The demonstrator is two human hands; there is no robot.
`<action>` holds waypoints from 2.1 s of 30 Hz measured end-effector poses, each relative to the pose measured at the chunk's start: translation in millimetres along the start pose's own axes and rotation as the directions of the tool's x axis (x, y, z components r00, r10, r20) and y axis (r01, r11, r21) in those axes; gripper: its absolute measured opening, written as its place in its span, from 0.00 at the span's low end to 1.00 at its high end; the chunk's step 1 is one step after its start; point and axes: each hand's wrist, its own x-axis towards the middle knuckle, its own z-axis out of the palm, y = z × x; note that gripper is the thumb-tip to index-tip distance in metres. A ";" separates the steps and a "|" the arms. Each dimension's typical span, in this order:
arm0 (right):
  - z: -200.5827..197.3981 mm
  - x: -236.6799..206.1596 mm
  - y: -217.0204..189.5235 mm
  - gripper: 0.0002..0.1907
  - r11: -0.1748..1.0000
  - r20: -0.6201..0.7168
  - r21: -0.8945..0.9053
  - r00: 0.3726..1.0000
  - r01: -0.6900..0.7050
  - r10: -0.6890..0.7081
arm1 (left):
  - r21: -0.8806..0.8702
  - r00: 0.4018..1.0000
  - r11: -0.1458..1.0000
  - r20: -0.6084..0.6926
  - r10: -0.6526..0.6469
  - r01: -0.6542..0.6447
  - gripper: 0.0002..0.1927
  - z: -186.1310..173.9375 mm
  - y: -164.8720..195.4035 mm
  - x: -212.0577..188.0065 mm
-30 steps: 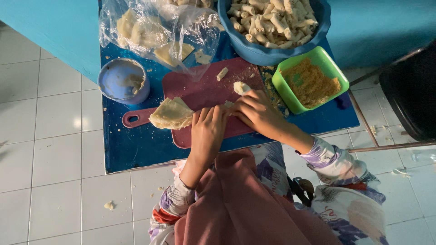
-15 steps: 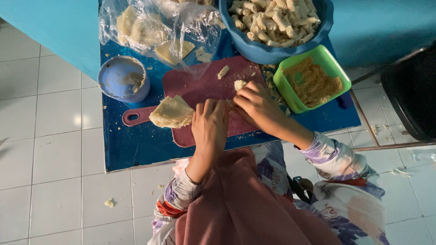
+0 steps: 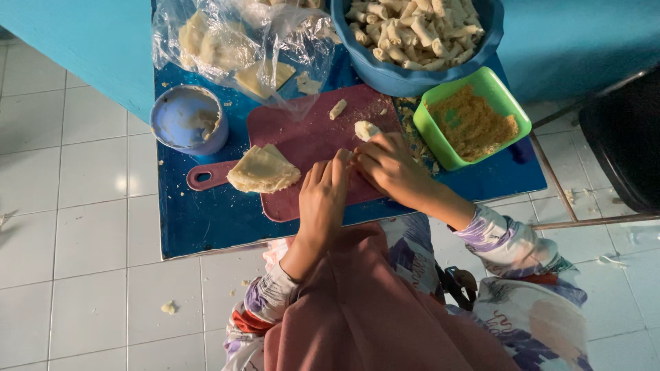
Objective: The person pinches off pieces of dough from a larger mass on a cutting board, rolls and shapes each piece by hand, and places the shaped pieces into a bowl that already holds many finished pieces. A green container with a brown crumbly filling and a spoon sit on the table beside the board.
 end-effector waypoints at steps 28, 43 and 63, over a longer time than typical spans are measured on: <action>6.1 -9.8 -23.4 0.14 0.995 -0.064 -0.042 0.994 -0.086 0.084 | 0.033 0.997 0.999 0.064 -0.034 0.032 0.13 -7.9 -3.0 -2.4; 8.9 0.4 -17.5 0.13 0.982 -0.037 -0.141 0.992 -0.125 0.121 | 0.211 0.996 0.976 0.069 0.048 -0.062 0.17 -2.6 -5.6 -0.8; 10.2 11.4 -9.0 0.06 0.988 -0.050 -0.142 0.997 -0.058 0.051 | 0.284 0.981 0.940 -0.069 -0.179 0.191 0.23 -62.1 -40.9 -3.1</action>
